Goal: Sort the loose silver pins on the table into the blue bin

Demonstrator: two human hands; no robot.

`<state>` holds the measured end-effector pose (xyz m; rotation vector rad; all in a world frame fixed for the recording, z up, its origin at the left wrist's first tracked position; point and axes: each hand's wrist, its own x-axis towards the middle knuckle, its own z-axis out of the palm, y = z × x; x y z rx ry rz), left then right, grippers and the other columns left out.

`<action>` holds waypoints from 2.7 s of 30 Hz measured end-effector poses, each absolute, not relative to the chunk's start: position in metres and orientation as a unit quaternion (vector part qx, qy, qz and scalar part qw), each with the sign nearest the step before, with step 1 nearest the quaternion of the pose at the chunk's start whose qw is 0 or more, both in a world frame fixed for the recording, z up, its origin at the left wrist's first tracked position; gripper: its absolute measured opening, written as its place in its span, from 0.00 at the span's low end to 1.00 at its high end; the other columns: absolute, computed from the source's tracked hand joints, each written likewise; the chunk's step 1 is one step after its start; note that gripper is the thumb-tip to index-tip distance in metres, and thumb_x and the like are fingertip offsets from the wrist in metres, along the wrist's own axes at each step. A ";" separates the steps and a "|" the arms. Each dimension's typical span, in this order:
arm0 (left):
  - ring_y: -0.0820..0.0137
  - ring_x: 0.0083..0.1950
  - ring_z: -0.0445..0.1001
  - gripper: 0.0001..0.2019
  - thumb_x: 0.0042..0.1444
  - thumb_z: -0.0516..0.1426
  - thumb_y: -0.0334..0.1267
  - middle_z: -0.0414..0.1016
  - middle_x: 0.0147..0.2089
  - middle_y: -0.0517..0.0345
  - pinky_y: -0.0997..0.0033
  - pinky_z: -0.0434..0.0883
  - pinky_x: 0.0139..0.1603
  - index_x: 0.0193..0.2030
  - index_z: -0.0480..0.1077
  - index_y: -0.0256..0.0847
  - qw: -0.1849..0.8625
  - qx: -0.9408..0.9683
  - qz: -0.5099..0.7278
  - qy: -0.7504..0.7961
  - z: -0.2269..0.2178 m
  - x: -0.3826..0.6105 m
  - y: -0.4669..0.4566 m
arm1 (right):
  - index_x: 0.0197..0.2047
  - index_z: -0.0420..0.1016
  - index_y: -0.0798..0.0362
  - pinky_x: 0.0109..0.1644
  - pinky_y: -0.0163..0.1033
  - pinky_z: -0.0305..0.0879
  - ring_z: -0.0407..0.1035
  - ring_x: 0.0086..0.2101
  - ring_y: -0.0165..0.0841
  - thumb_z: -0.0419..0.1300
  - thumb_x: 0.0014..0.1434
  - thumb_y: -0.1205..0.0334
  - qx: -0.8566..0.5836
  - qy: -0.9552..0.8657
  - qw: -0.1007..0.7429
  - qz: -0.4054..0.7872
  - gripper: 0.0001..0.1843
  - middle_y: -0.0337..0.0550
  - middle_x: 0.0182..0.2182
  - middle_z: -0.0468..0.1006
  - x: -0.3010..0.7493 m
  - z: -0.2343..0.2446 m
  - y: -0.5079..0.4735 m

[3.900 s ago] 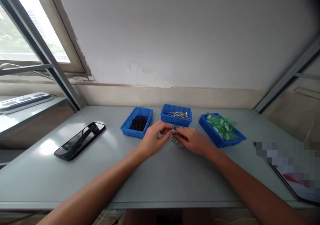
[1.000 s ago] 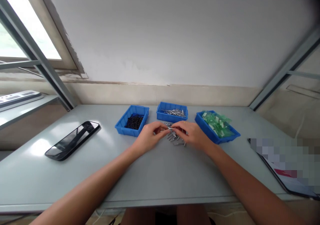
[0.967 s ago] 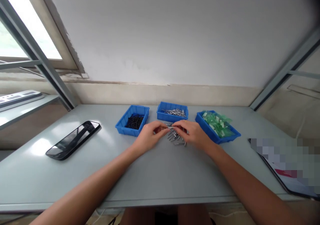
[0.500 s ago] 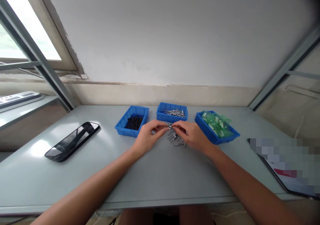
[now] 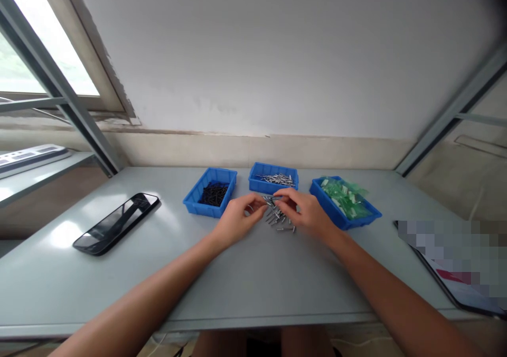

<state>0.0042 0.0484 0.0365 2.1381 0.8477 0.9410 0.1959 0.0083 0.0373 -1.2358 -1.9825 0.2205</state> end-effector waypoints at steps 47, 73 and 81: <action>0.72 0.32 0.70 0.08 0.55 0.56 0.41 0.74 0.30 0.59 0.73 0.68 0.35 0.34 0.72 0.38 0.270 0.839 0.334 0.334 0.034 0.003 0.050 | 0.44 0.71 0.51 0.42 0.36 0.64 0.71 0.39 0.32 0.50 0.63 0.61 -0.440 -0.831 0.332 0.074 0.11 0.43 0.40 0.77 0.195 0.034 0.010; 0.74 0.29 0.66 0.09 0.56 0.54 0.42 0.71 0.29 0.61 0.74 0.66 0.32 0.33 0.70 0.38 0.323 0.820 0.322 0.344 0.036 0.004 0.050 | 0.45 0.71 0.52 0.44 0.34 0.64 0.71 0.40 0.31 0.48 0.64 0.62 -0.426 -0.834 0.339 0.091 0.12 0.43 0.41 0.77 0.197 0.033 0.013; 0.72 0.35 0.72 0.10 0.56 0.55 0.43 0.76 0.35 0.60 0.73 0.68 0.36 0.36 0.73 0.40 0.297 0.813 0.354 0.354 0.032 0.001 0.059 | 0.42 0.72 0.50 0.43 0.34 0.64 0.71 0.37 0.31 0.50 0.63 0.61 -0.472 -0.802 0.358 0.078 0.11 0.41 0.37 0.78 0.200 0.034 0.016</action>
